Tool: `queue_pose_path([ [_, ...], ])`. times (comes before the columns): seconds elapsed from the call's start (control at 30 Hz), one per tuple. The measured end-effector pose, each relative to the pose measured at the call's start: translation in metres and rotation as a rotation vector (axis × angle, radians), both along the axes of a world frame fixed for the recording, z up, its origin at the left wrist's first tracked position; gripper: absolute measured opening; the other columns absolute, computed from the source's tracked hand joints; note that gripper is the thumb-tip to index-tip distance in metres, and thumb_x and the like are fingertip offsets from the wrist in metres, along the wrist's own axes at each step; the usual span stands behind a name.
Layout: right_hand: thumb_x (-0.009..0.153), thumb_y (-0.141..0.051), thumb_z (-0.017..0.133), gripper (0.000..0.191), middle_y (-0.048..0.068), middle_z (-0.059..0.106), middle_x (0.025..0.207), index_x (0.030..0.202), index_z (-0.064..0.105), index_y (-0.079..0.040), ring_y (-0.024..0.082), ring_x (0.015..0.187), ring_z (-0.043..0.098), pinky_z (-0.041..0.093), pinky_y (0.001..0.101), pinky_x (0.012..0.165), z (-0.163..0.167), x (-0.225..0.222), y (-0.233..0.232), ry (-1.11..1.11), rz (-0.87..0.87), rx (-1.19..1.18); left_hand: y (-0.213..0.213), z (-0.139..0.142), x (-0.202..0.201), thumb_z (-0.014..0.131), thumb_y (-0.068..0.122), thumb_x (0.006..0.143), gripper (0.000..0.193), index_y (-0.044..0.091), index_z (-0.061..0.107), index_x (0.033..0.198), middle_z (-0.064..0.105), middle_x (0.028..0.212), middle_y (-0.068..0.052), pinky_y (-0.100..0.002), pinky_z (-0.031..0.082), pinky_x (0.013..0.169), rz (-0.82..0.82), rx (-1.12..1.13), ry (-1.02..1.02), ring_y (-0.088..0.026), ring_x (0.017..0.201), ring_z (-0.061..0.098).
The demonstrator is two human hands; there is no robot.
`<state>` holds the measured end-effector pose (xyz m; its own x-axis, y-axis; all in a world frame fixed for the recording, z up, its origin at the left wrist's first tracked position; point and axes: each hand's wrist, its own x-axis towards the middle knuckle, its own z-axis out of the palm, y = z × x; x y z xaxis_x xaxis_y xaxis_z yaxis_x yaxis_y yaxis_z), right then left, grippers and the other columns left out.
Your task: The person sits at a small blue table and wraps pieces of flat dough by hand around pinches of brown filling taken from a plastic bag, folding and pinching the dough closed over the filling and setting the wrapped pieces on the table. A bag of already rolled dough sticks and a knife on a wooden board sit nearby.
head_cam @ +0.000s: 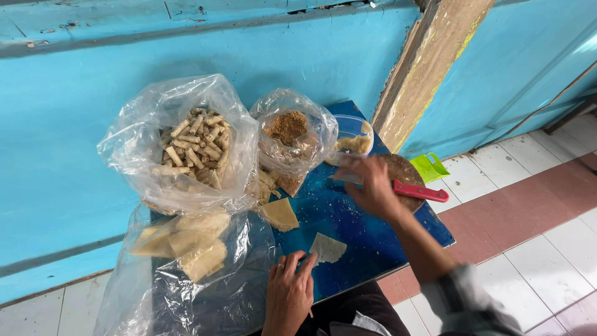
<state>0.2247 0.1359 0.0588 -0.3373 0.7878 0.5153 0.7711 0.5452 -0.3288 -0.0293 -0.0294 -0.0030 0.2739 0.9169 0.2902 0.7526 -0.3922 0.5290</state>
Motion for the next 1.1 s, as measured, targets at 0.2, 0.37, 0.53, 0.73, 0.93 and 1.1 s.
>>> queue_pose_path([
  [0.2,0.079,0.004,0.067,0.053,0.003,0.056,0.144,0.119,0.076,-0.03,0.025,0.137,0.049,0.017,0.0647,0.122,-0.023,-0.035,-0.099,-0.281,0.118,-0.008,-0.001,0.009,0.003,0.065,0.01,0.09,0.037,0.01,0.066,0.127,0.058,0.118,-0.01,-0.045,0.048,0.089,0.022,-0.047,0.077,-0.029,0.11,0.058],
  [0.37,0.078,-0.004,0.068,0.066,0.009,0.04,0.156,0.141,0.059,-0.025,0.033,0.141,0.037,0.019,0.065,0.118,-0.032,-0.037,-0.106,-0.54,0.158,-0.042,-0.002,0.004,0.002,0.066,0.01,0.088,0.036,0.008,0.067,0.124,0.058,0.119,-0.011,-0.045,0.049,0.089,0.032,0.021,0.07,-0.03,0.11,0.058],
  [0.53,0.077,-0.003,0.069,0.068,0.007,0.035,0.164,0.141,0.058,-0.024,0.032,0.145,0.034,0.023,0.061,0.117,-0.027,-0.03,-0.088,-0.684,0.157,-0.015,-0.001,0.003,0.002,0.067,0.01,0.087,0.036,0.008,0.069,0.123,0.059,0.118,-0.01,-0.044,0.049,0.088,0.032,0.037,0.058,-0.029,0.109,0.059],
  [0.73,0.081,0.002,0.066,0.062,0.006,0.039,0.159,0.134,0.062,-0.029,0.031,0.144,0.037,0.028,0.0606,0.115,-0.036,-0.038,-0.099,-0.522,0.181,-0.037,-0.002,0.002,0.001,0.067,0.009,0.088,0.036,0.008,0.069,0.124,0.059,0.117,-0.01,-0.044,0.05,0.088,0.036,0.038,0.064,-0.028,0.107,0.059],
  [0.93,0.075,0.004,0.065,0.067,0.009,0.042,0.154,0.133,0.065,-0.029,0.034,0.14,0.039,0.027,0.0626,0.113,-0.042,-0.027,-0.103,-0.463,0.148,0.006,0.001,-0.005,0.001,0.068,0.009,0.088,0.035,0.007,0.07,0.123,0.059,0.118,-0.011,-0.044,0.05,0.088,0.029,0.045,0.061,-0.029,0.108,0.059],
  [1.1,0.073,0.007,0.065,0.065,0.006,0.047,0.154,0.129,0.069,-0.026,0.028,0.14,0.045,0.031,0.0577,0.114,-0.028,-0.015,-0.096,-0.429,0.027,0.065,-0.001,-0.002,0.003,0.068,0.01,0.087,0.036,0.007,0.069,0.123,0.059,0.118,-0.011,-0.044,0.05,0.088,0.022,0.03,0.07,-0.029,0.109,0.058],
])
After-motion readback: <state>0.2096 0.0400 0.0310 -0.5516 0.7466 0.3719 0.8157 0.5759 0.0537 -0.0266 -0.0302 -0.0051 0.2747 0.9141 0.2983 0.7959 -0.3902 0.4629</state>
